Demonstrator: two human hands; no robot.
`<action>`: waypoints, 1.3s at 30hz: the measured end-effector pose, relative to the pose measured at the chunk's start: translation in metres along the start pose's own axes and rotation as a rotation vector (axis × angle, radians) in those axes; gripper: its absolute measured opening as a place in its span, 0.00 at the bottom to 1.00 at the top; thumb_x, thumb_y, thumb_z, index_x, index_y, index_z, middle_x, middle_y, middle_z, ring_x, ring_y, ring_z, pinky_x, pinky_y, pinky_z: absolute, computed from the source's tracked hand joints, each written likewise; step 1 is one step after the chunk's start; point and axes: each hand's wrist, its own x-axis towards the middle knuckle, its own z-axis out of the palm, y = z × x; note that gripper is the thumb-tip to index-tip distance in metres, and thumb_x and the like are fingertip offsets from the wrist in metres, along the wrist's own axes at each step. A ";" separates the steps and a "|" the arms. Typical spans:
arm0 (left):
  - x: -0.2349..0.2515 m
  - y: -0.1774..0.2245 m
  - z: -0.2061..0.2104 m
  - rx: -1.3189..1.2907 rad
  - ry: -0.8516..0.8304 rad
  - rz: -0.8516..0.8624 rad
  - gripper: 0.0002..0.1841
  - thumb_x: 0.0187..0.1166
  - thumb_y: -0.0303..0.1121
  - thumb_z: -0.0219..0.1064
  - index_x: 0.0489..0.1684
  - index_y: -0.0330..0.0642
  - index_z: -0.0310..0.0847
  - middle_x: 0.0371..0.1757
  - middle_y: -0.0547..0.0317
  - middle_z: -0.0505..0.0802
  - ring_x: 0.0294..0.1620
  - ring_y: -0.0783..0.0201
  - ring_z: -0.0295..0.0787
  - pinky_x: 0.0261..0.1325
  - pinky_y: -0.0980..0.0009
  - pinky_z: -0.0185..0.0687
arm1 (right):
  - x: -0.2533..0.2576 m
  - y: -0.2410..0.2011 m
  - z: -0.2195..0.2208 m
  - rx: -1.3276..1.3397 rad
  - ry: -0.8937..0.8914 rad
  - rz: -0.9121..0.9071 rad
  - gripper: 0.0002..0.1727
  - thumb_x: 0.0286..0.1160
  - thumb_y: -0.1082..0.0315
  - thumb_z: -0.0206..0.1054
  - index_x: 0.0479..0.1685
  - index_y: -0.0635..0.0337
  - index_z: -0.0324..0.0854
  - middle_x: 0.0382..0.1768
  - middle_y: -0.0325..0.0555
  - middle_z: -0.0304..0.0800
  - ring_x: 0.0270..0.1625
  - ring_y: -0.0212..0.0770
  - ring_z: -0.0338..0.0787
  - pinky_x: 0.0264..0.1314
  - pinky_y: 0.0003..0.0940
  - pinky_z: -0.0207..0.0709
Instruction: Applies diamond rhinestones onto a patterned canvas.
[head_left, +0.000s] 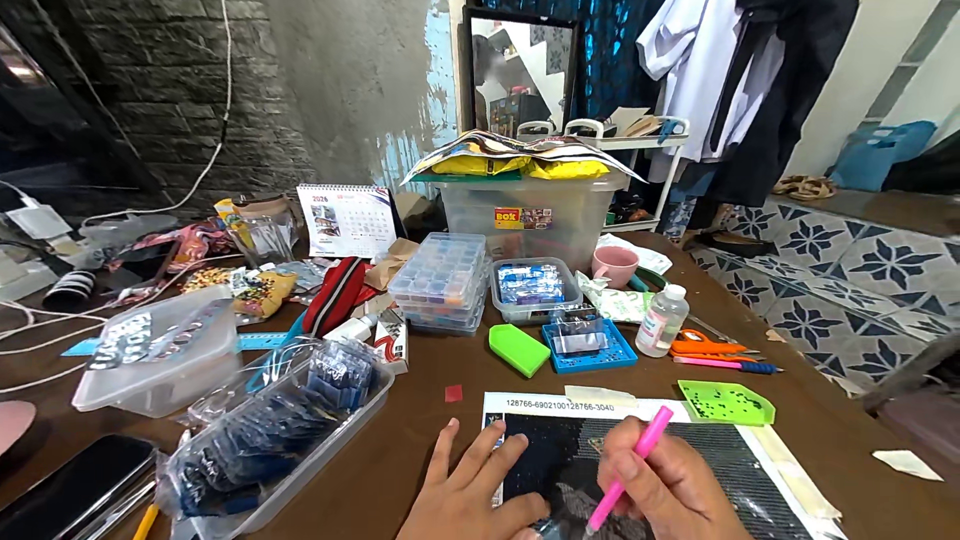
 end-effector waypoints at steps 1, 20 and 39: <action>0.000 0.000 0.000 0.014 0.003 -0.001 0.25 0.94 0.48 0.41 0.59 0.59 0.90 0.83 0.43 0.79 0.89 0.33 0.61 0.80 0.19 0.38 | -0.001 -0.001 0.000 0.007 -0.038 -0.017 0.20 0.94 0.52 0.51 0.41 0.58 0.76 0.26 0.34 0.81 0.29 0.17 0.81 0.33 0.13 0.76; -0.002 -0.007 0.002 0.001 0.156 -0.039 0.24 0.91 0.44 0.47 0.72 0.41 0.81 0.79 0.47 0.83 0.88 0.38 0.64 0.82 0.23 0.40 | 0.001 -0.006 0.003 0.126 0.169 0.233 0.11 0.93 0.62 0.50 0.40 0.45 0.75 0.26 0.18 0.84 0.26 0.14 0.81 0.27 0.12 0.74; -0.004 -0.017 0.003 -0.341 0.135 0.095 0.39 0.93 0.58 0.25 0.71 0.42 0.79 0.61 0.52 0.94 0.75 0.58 0.82 0.89 0.37 0.33 | -0.002 0.002 0.002 -0.065 -0.204 -0.221 0.22 0.95 0.57 0.51 0.35 0.65 0.74 0.24 0.48 0.78 0.29 0.27 0.80 0.37 0.15 0.74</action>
